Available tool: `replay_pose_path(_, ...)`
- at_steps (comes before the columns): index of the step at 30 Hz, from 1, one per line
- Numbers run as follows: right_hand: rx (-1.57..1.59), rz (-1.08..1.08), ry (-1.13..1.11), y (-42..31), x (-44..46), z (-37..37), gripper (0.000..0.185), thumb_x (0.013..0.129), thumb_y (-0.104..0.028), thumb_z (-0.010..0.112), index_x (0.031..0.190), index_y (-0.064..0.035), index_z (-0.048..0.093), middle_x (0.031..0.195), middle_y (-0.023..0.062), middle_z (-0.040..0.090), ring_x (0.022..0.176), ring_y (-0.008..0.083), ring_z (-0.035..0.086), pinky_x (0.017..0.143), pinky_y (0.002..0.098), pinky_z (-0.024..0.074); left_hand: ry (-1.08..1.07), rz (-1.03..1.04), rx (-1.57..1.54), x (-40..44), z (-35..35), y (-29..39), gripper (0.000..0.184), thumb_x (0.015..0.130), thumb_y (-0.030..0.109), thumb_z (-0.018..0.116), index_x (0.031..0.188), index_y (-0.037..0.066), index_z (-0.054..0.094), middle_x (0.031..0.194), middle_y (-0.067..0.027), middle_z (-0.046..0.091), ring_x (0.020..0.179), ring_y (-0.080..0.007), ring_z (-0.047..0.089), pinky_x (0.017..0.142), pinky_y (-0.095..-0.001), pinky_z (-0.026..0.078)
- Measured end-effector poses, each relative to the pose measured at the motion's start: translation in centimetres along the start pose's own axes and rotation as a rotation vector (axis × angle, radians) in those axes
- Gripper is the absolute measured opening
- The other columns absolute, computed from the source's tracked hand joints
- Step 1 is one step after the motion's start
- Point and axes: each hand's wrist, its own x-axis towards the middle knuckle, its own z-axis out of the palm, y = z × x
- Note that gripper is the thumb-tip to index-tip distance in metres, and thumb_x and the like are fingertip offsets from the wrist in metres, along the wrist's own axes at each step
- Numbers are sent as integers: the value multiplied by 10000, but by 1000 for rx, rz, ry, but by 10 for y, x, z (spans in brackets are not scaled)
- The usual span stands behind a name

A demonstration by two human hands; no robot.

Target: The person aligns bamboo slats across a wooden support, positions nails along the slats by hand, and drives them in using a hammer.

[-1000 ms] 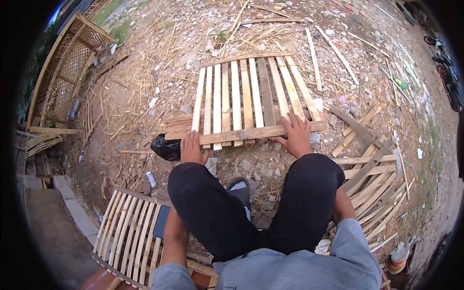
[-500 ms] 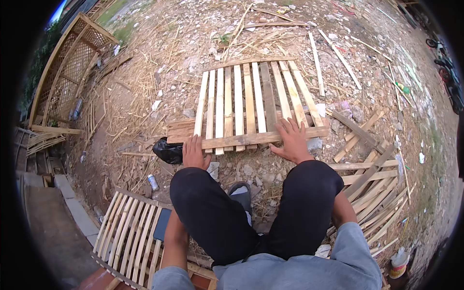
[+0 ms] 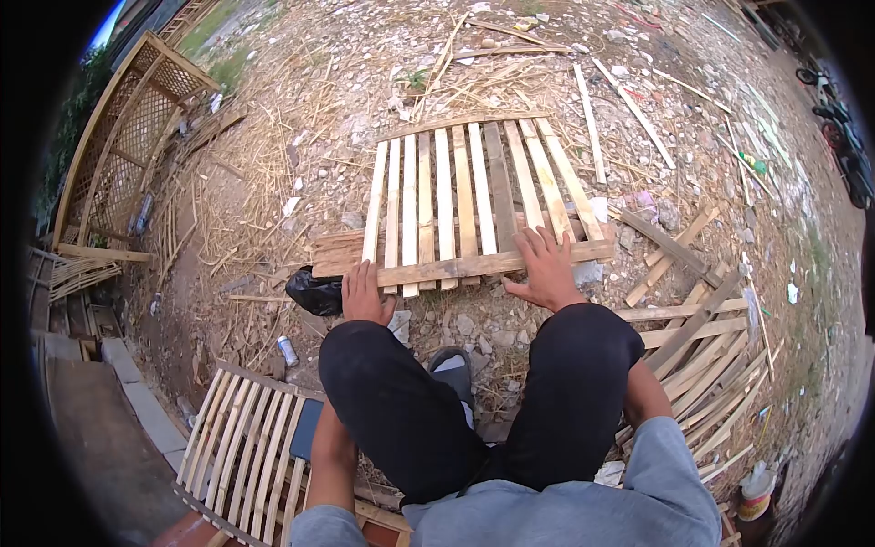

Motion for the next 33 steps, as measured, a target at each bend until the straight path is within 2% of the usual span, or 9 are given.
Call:
replay_pose_path(3,-12,-8,2,-1,0,3,806,785,-551,718,1416,-107,484,1455,127,468,1414,341,365,1151,690,192,38,13,54,0,3,-1,849,728,296,792,1452,38,432,1489,-144,461,1449,-322,358,1202,-499,244)
replay_pose_path(6,15,-10,17,1,2,8,826,747,-553,744,1406,-114,510,1448,153,483,1404,363,382,1128,728,193,16,10,-17,-2,-1,0,800,779,255,761,1460,21,413,1506,-184,445,1452,-377,350,1198,-528,248)
replay_pose_path(12,33,-23,59,3,0,9,816,747,-542,742,1407,-120,513,1439,145,490,1399,357,386,1128,728,188,12,4,-7,0,1,0,802,778,251,759,1462,23,408,1507,-181,443,1451,-373,349,1200,-528,246)
replay_pose_path(15,57,-10,39,2,1,6,811,745,-535,742,1408,-125,515,1431,143,496,1401,350,386,1134,729,179,61,16,31,-1,5,-1,836,726,281,780,1445,37,431,1491,-143,458,1440,-329,366,1195,-513,252)
replay_pose_path(18,54,-9,50,1,1,5,807,746,-534,739,1405,-123,519,1428,143,499,1402,345,387,1141,730,167,58,16,28,-1,5,-1,828,732,275,775,1445,37,430,1489,-146,459,1440,-330,365,1196,-512,249)
replay_pose_path(21,16,4,14,-1,0,1,815,782,-539,720,1427,-108,470,1453,112,480,1414,325,369,1175,665,144,49,9,25,0,3,0,836,732,277,781,1450,39,426,1487,-144,460,1442,-329,363,1199,-510,246)
replay_pose_path(24,53,-16,63,0,1,6,800,756,-527,738,1400,-106,517,1422,142,506,1396,341,398,1160,710,143,-2,-13,-15,0,-1,3,805,773,248,767,1458,30,406,1513,-175,433,1451,-369,346,1204,-529,237)
replay_pose_path(30,47,-18,101,1,1,10,797,767,-519,737,1403,-96,508,1419,135,511,1380,335,415,1151,705,157,2,-6,-16,0,-4,5,785,778,243,765,1446,26,413,1510,-178,433,1447,-373,349,1196,-532,246)
replay_pose_path(33,18,56,42,-6,3,2,816,774,-524,745,1414,-93,479,1407,114,516,1377,317,409,1156,674,163,9,-1,-11,0,-3,4,779,781,246,761,1443,23,418,1506,-179,439,1445,-375,354,1192,-532,250)
